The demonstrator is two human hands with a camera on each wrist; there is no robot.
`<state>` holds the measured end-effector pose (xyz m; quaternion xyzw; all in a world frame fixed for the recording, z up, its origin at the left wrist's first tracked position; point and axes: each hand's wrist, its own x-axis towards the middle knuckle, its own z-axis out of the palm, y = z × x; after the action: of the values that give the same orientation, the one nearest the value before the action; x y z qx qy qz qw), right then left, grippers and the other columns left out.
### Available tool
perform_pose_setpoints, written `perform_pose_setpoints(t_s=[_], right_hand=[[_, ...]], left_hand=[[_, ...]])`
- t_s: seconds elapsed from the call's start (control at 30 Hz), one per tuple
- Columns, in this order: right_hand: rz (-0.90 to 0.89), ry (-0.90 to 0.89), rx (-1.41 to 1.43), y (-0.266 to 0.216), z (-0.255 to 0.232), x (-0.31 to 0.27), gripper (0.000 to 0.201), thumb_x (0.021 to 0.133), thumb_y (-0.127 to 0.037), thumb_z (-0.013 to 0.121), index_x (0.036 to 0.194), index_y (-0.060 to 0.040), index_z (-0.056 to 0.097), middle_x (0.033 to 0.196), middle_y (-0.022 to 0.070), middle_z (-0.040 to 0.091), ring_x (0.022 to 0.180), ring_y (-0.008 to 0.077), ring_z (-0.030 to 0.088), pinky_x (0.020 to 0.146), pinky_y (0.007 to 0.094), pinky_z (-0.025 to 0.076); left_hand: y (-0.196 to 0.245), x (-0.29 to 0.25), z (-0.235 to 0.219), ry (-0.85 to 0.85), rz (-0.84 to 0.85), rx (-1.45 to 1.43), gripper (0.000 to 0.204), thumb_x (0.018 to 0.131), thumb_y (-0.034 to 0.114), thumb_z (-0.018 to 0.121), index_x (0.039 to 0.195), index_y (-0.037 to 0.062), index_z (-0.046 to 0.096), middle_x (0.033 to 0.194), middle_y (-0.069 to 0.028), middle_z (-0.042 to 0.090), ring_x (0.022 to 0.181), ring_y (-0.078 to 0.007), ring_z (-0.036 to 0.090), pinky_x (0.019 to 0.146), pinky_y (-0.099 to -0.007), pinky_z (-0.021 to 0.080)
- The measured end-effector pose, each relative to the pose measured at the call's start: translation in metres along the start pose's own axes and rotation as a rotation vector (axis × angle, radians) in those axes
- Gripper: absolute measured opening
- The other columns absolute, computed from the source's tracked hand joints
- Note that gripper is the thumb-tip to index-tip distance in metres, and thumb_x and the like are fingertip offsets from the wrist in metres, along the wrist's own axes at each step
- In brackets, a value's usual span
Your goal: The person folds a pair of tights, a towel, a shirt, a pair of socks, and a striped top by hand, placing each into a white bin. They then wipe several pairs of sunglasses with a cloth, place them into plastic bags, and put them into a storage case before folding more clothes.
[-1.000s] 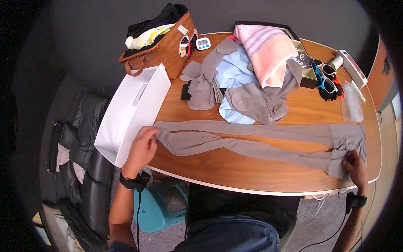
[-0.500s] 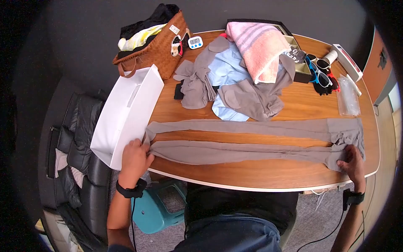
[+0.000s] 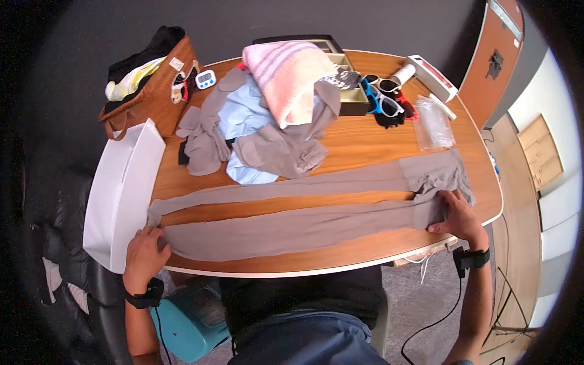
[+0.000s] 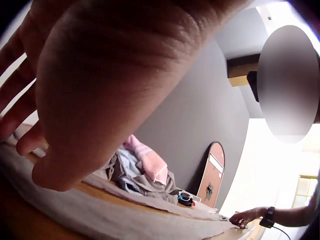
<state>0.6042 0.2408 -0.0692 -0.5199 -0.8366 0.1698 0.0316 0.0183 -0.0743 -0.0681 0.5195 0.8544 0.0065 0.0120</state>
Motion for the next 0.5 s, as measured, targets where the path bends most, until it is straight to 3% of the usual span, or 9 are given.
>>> perform_pose_setpoints(t_s=[0.07,0.2,0.23,0.27,0.33,0.37,0.43,0.5], right_hand=[[-0.028,-0.042,-0.066,0.008,-0.004,0.0,0.091,0.052,-0.035,0.091,0.128,-0.0042,0.051,0.11,0.0148,0.054,0.106,0.0346,0.055,0.092,0.0416,0.047],[0.06,-0.075,-0.067,0.013,-0.011,-0.005,0.085,0.058,-0.036,0.091,0.128,-0.0069,0.054,0.117,0.0136,0.052,0.111,0.0308,0.056,0.092,0.0399,0.048],[0.075,-0.132,-0.012,-0.001,-0.022,-0.005,0.065,0.07,-0.031,0.085,0.123,-0.0043,0.058,0.109,0.0119,0.06,0.101,0.0252,0.062,0.086,0.037,0.05],[0.088,-0.117,-0.019,0.004,-0.031,-0.003,0.065,0.07,-0.031,0.085,0.123,-0.0043,0.058,0.109,0.0119,0.06,0.101,0.0252,0.062,0.086,0.037,0.05],[0.124,-0.059,0.253,0.021,-0.039,0.011,0.039,0.084,-0.021,0.073,0.115,-0.0013,0.061,0.089,0.0073,0.067,0.081,0.0173,0.065,0.076,0.0322,0.052],[0.11,0.107,0.314,0.031,-0.04,0.023,0.023,0.091,-0.013,0.062,0.11,0.0003,0.063,0.075,0.0032,0.067,0.068,0.0117,0.063,0.065,0.0275,0.052],[0.207,0.234,0.372,0.046,-0.056,0.048,0.027,0.091,-0.013,0.062,0.114,0.0028,0.06,0.084,0.0072,0.066,0.067,0.013,0.063,0.059,0.0281,0.051],[0.232,0.32,0.385,0.072,-0.05,0.075,0.031,0.091,-0.012,0.061,0.118,0.0043,0.058,0.089,0.0101,0.066,0.067,0.0138,0.063,0.057,0.0285,0.052]], left_hand=[[-0.009,0.001,0.018,0.032,0.063,-0.071,0.037,0.074,0.018,0.068,0.106,-0.0001,0.062,0.104,-0.0197,0.06,0.098,-0.0396,0.058,0.081,-0.0485,0.05],[-0.01,0.001,0.021,0.054,-0.07,-0.022,0.046,0.072,0.02,0.07,0.111,0.0004,0.059,0.109,-0.0206,0.057,0.096,-0.0409,0.058,0.084,-0.0491,0.049],[-0.008,0.002,0.015,0.064,-0.051,-0.039,0.046,0.072,0.02,0.07,0.111,0.0004,0.059,0.109,-0.0206,0.057,0.096,-0.0409,0.058,0.084,-0.0491,0.049],[-0.007,0.002,0.008,0.031,-0.047,-0.044,0.042,0.073,0.018,0.069,0.11,-0.0003,0.059,0.108,-0.0203,0.057,0.096,-0.0408,0.058,0.083,-0.0483,0.049],[-0.006,0.011,0.0,0.0,-0.035,-0.052,0.039,0.075,0.016,0.068,0.109,-0.001,0.059,0.107,-0.0199,0.057,0.095,-0.0406,0.058,0.082,-0.0476,0.049],[-0.007,0.018,-0.004,0.027,-0.028,-0.09,0.032,0.077,0.011,0.065,0.106,-0.0019,0.058,0.106,-0.0196,0.057,0.095,-0.0405,0.058,0.081,-0.0465,0.049],[-0.008,0.038,-0.008,0.09,-0.002,-0.25,0.017,0.084,0.001,0.055,0.1,-0.0035,0.057,0.105,-0.019,0.056,0.095,-0.0404,0.058,0.081,-0.0439,0.048],[-0.018,0.061,0.007,0.159,0.059,-0.291,0.016,0.084,0.001,0.055,0.1,-0.0035,0.057,0.105,-0.0191,0.056,0.095,-0.0405,0.058,0.082,-0.0439,0.047]])
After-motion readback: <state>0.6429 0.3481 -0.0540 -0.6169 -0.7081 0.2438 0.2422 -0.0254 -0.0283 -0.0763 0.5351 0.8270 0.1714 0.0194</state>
